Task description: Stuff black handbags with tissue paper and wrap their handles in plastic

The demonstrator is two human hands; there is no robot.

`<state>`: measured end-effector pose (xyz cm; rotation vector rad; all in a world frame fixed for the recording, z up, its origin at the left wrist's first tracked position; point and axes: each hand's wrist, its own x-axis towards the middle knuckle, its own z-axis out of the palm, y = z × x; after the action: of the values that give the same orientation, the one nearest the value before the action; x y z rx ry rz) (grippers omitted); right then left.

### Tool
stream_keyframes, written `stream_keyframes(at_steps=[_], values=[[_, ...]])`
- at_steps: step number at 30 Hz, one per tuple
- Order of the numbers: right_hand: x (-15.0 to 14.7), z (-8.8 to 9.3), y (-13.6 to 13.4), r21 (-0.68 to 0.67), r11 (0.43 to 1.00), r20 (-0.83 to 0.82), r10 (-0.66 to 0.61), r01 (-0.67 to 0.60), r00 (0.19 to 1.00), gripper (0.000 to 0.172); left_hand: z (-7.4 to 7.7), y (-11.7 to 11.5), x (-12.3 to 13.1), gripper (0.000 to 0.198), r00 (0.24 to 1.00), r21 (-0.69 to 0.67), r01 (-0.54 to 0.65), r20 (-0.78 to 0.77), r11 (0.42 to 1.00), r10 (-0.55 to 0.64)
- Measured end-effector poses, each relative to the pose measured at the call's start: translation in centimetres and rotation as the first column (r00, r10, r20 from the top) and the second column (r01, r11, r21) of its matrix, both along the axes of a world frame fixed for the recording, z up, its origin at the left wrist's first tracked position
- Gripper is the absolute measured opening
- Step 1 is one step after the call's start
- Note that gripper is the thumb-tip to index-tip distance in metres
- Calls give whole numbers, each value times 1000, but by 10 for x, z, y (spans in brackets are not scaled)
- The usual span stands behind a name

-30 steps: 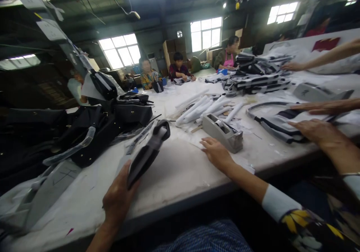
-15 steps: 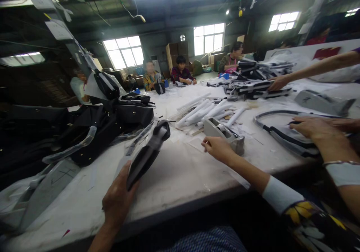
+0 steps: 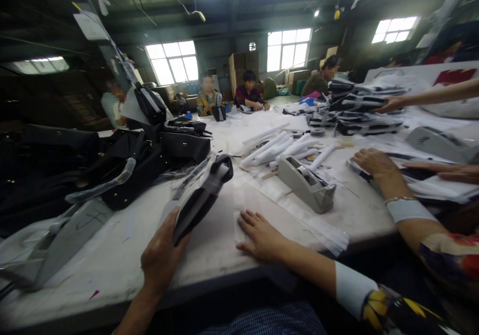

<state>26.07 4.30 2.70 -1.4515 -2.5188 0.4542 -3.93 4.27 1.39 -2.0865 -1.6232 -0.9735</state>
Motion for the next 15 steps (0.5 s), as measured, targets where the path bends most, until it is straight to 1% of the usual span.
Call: stream_keyframes(at_steps=[1, 2, 4, 5, 7, 9, 10, 12, 14, 15], values=[[-7, -1, 6, -27, 999, 3, 26, -26, 1000, 73, 0, 0, 0, 79, 1000, -2, 3, 1, 1000, -3], [-14, -2, 11, -41, 998, -8, 56, -56, 998, 70, 1, 0, -1, 79, 1000, -2, 7, 4, 1000, -7], [-24, 0, 21, -37, 995, -51, 94, -96, 994, 60, 2, -1, -2, 79, 1000, 6, 13, 11, 1000, -13], [-29, 1, 23, -17, 996, -69, 85, -87, 994, 55, 2, -1, -3, 79, 1000, 11, 13, 16, 1000, -13], [-36, 1, 22, 58, 998, -87, 22, -17, 996, 49, 2, 0, -4, 79, 999, 22, 10, 30, 1000, -10], [-42, -4, 14, 132, 991, -89, -18, 29, 996, 49, 2, 0, -5, 79, 999, 33, 12, 44, 999, -13], [-46, -8, 9, 144, 990, -79, 3, 9, 997, 51, 2, 1, -5, 79, 999, 37, 13, 49, 999, -15], [-53, -18, 6, 122, 990, -49, 82, -76, 995, 57, 1, 1, -5, 78, 999, 40, 19, 50, 999, -21], [-61, -26, 14, 114, 984, -44, 141, -136, 989, 62, 1, 2, -3, 76, 999, 34, 29, 42, 999, -31], [-65, -29, 23, 132, 979, -59, 162, -153, 985, 60, 1, 2, -2, 75, 999, 30, 34, 37, 999, -35]])
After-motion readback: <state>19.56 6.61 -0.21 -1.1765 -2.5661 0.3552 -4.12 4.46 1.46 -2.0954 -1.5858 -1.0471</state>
